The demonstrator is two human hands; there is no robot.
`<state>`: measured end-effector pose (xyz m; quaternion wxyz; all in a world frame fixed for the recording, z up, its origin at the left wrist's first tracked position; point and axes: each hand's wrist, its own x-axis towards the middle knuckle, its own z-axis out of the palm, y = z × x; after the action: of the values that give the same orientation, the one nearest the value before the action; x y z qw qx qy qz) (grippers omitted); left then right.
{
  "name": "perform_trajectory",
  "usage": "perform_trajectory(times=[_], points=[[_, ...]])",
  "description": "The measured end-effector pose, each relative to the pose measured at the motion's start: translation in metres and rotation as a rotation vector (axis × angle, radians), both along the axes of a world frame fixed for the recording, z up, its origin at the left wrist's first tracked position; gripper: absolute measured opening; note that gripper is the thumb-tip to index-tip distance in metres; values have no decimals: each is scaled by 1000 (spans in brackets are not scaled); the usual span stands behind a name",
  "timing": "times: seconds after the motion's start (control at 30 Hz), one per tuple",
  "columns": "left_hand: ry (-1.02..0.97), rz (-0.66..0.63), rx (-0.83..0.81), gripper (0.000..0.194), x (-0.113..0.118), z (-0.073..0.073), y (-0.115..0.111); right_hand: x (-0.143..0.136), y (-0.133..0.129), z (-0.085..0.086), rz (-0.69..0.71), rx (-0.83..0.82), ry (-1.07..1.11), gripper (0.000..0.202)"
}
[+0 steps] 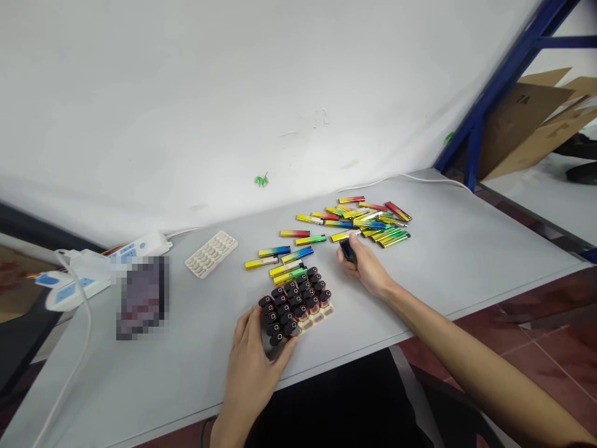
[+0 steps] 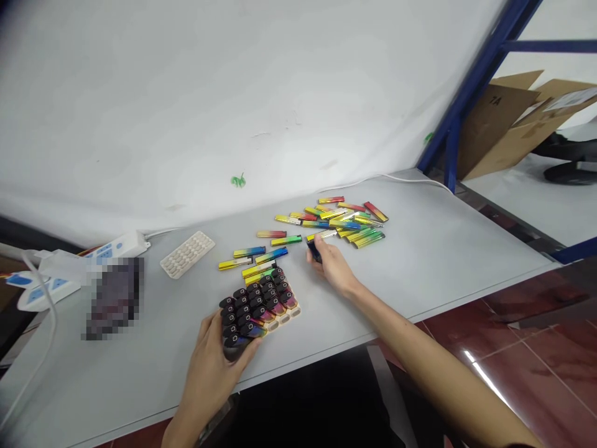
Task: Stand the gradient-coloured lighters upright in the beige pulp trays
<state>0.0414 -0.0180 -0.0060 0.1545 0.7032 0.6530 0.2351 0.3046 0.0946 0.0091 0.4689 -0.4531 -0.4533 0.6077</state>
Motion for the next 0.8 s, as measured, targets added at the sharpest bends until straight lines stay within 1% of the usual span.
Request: perform_trajectory(times=[0.03,0.1,0.37,0.53,0.67,0.8], points=[[0,0,1,65,0,0,0,0,1,0,-16,-19,4,55],[2,4,11,66,0,-1,-1,1,1,0,-53,-49,5,57],[16,13,4,68,-1,-1,-1,2,4,2,-108,-103,81,47],[2,36,-22,69,-1,-2,-1,2,3,1,-110,-98,77,51],[-21,23,-2,66,-1,-1,0,0,1,3,-106,-68,61,58],[-23,16,-3,66,-1,-1,1,-1,2,2,-120,-76,22,57]])
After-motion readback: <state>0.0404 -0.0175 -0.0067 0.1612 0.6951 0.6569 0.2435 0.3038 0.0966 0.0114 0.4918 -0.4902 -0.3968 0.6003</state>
